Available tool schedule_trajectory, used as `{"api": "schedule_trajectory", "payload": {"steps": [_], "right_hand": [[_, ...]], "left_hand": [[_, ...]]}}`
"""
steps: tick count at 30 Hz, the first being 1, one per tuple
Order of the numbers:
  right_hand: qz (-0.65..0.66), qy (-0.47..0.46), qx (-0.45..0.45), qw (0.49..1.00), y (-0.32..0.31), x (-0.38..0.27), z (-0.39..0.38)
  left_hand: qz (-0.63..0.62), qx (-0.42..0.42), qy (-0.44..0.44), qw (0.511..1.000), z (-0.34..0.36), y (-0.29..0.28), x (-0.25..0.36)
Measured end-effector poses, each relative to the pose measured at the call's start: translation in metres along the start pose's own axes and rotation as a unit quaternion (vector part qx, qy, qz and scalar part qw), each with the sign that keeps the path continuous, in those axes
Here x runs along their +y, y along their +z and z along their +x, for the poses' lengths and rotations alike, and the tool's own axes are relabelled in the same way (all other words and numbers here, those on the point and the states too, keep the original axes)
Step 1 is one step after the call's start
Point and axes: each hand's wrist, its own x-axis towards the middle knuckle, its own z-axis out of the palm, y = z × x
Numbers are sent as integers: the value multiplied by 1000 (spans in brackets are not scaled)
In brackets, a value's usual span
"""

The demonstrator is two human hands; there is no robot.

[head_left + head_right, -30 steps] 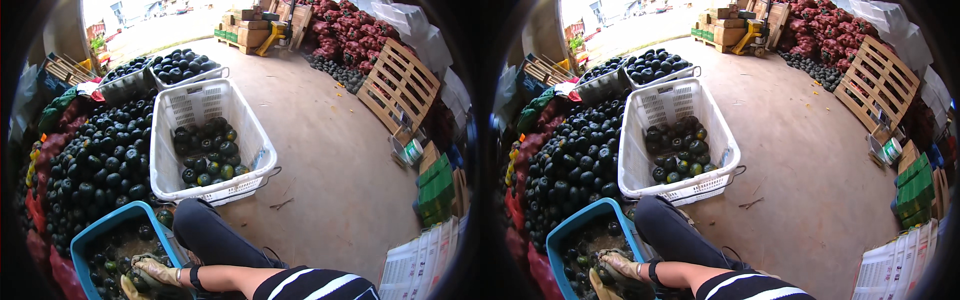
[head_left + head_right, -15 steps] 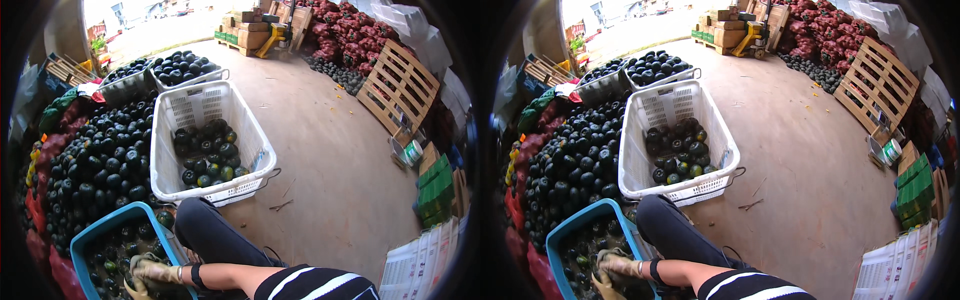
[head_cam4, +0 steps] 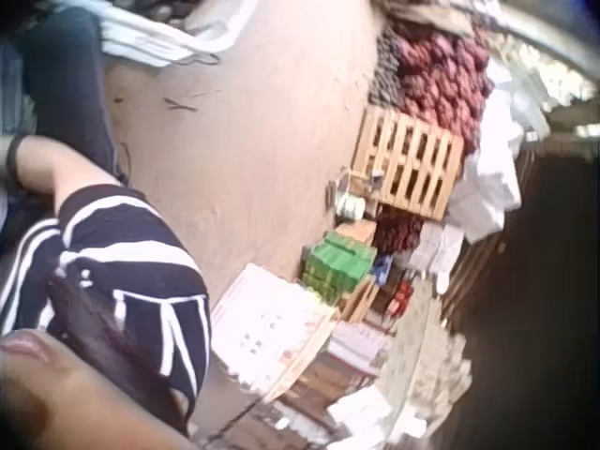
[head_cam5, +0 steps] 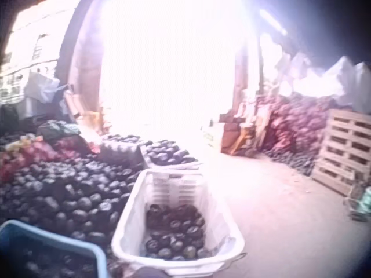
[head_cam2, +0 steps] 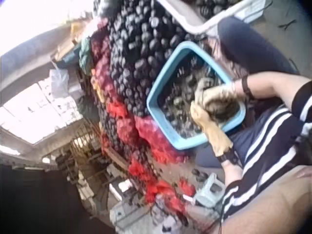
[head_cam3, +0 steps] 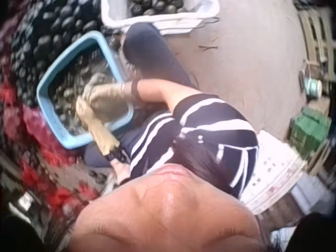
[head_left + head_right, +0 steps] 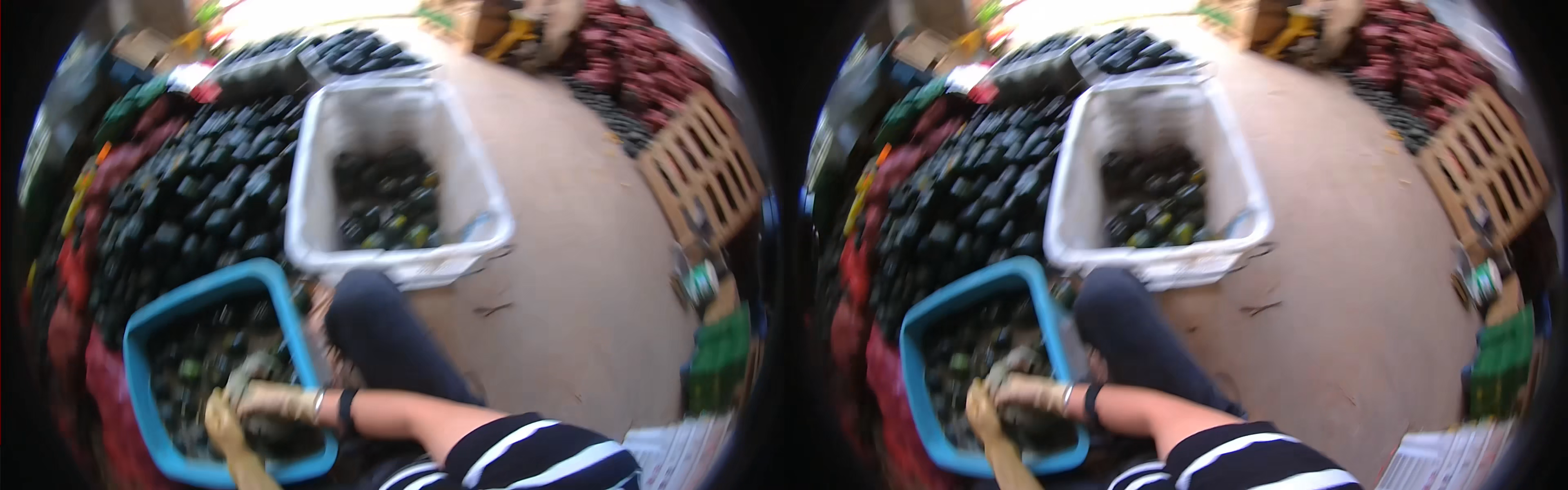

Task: The person is washing and cleaning small pumpkins in a blue basin of water using a cloth, then placing them into a white crate.

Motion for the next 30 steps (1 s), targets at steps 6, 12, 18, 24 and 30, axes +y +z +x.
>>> {"api": "schedule_trajectory", "payload": {"steps": [6, 12, 18, 24, 30], "right_hand": [[297, 298, 172, 891, 58, -145, 36], [-14, 155, 278, 948, 7, -7, 7], [58, 314, 312, 895, 40, -41, 24], [-1, 327, 174, 929, 19, -70, 38], [-32, 435, 136, 890, 64, -92, 32]], "left_hand": [[-65, -6, -33, 997, -1, -15, 79], [241, 103, 136, 955, -47, 16, 28], [-169, 42, -125, 977, -56, -15, 46], [178, -102, -61, 977, -59, -32, 56], [-5, 85, -100, 991, -40, -32, 38]]}}
